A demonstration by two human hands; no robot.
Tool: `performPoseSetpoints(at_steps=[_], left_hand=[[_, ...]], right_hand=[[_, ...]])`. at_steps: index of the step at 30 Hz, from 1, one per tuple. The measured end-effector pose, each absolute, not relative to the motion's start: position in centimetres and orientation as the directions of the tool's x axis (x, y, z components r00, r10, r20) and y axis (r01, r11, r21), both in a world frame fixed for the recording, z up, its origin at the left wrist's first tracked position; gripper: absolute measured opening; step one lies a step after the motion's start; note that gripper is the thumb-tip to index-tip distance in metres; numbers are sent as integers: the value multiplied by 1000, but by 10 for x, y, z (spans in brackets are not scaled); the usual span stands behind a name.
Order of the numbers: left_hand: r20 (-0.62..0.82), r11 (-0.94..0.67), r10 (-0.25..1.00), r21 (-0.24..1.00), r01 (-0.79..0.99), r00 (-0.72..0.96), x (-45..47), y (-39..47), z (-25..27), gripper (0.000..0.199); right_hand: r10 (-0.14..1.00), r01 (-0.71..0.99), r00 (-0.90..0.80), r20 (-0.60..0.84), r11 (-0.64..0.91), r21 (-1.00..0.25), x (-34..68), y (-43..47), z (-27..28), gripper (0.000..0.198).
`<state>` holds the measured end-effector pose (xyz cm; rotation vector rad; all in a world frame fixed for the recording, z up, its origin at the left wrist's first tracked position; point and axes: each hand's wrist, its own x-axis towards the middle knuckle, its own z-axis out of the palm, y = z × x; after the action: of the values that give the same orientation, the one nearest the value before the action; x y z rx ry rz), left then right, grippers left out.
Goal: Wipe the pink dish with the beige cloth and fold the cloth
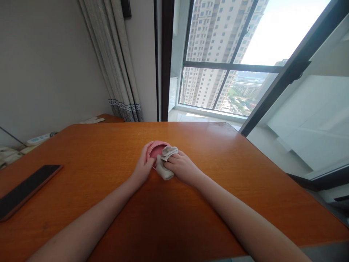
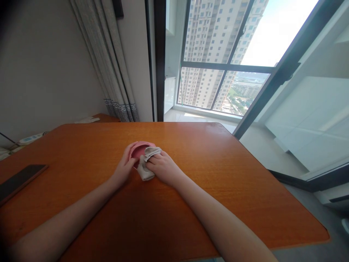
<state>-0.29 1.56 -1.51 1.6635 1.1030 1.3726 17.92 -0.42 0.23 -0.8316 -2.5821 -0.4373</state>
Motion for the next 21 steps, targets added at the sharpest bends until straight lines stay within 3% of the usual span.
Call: performPoseSetpoints(at_steps=[3,9,13,21], left_hand=[[394,-410,912,888,209,114,-4,15,-17,51],[339,-332,940,932,149,-29,10,4,-29,68],[308,-300,950,947,115,-54,11,5,-34,60],[356,-364,931,919,151,77,1,10,-22,58]], right_hand=[[523,644,-732,436,741,192,181,-5,-1,15],[565,689,-684,462,708,154,177,-3,-9,14],[561,669,-696,447,733,121,175,-3,-8,16],[503,612,-750,429,775,161,185,-2,4,14]])
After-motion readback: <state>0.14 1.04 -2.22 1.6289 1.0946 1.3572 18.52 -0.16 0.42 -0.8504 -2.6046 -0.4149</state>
